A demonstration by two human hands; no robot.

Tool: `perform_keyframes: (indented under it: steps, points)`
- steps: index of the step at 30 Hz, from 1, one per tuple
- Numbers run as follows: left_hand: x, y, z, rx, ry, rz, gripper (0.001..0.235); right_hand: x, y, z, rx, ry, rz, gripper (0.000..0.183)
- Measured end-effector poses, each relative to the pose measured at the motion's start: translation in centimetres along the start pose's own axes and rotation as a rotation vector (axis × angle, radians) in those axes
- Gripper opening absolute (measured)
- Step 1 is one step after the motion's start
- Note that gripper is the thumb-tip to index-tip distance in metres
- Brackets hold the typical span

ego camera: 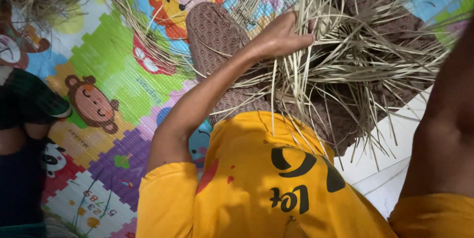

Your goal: A person is weaving a basket using dried straw or grass fibers while sitting on a floor mat.

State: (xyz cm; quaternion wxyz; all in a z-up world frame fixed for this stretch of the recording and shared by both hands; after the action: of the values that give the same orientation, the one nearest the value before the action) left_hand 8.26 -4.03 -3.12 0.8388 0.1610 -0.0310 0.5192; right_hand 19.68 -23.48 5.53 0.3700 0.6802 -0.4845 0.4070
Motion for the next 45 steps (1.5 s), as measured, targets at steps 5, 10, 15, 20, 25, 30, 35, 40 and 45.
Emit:
perform_keyframes:
  steps: [5,10,15,20,25,30,35,40,45]
  points:
    - [1.3,-0.9,-0.8,0.163,0.0,0.001,0.092,5.2,7.2,0.2,0.139,-0.14,0.259,0.013]
    - [4.2,-5.0,-3.0,0.04,0.252,0.253,0.022,3.4,11.8,-3.9,0.209,-0.291,0.384,0.007]
    - [8.3,-4.1,-8.5,0.141,0.562,0.631,0.038,-2.3,13.4,-7.7,0.074,-0.381,0.194,0.006]
    - [7.7,1.1,-2.9,0.05,0.676,0.196,0.089,-5.0,13.3,-8.0,0.106,-0.366,0.292,0.005]
    - [4.7,4.6,0.4,-0.072,0.273,0.083,0.072,-5.5,13.3,-7.3,0.048,-0.424,0.301,0.006]
    - [1.5,2.4,0.3,-0.247,0.043,0.057,0.08,-5.3,13.9,-6.3,-0.072,-0.621,0.246,0.017]
    - [0.6,0.0,-2.0,-0.055,-0.14,0.112,0.053,-5.5,14.0,-6.5,-0.113,-0.777,0.176,0.02]
    - [0.5,0.4,-2.0,-0.059,-0.072,0.2,0.057,-5.9,14.2,-6.1,-0.084,-0.877,0.164,0.019]
    - [0.6,0.9,0.0,-0.148,0.03,0.268,0.026,-6.9,14.4,-5.1,-0.104,-0.934,0.14,0.022]
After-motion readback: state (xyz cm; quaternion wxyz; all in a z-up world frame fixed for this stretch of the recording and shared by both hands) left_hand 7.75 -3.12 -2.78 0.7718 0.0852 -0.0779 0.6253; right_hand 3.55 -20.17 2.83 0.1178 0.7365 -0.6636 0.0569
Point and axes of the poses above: each hand's wrist, its own y-axis away from the middle knuckle, its own x-axis out of the back of the hand, z = x × y, the point moved 8 cm from there along -y, towards the middle knuckle, and after that the axes turned 13 degrees about -x, right-handed, at the moved point
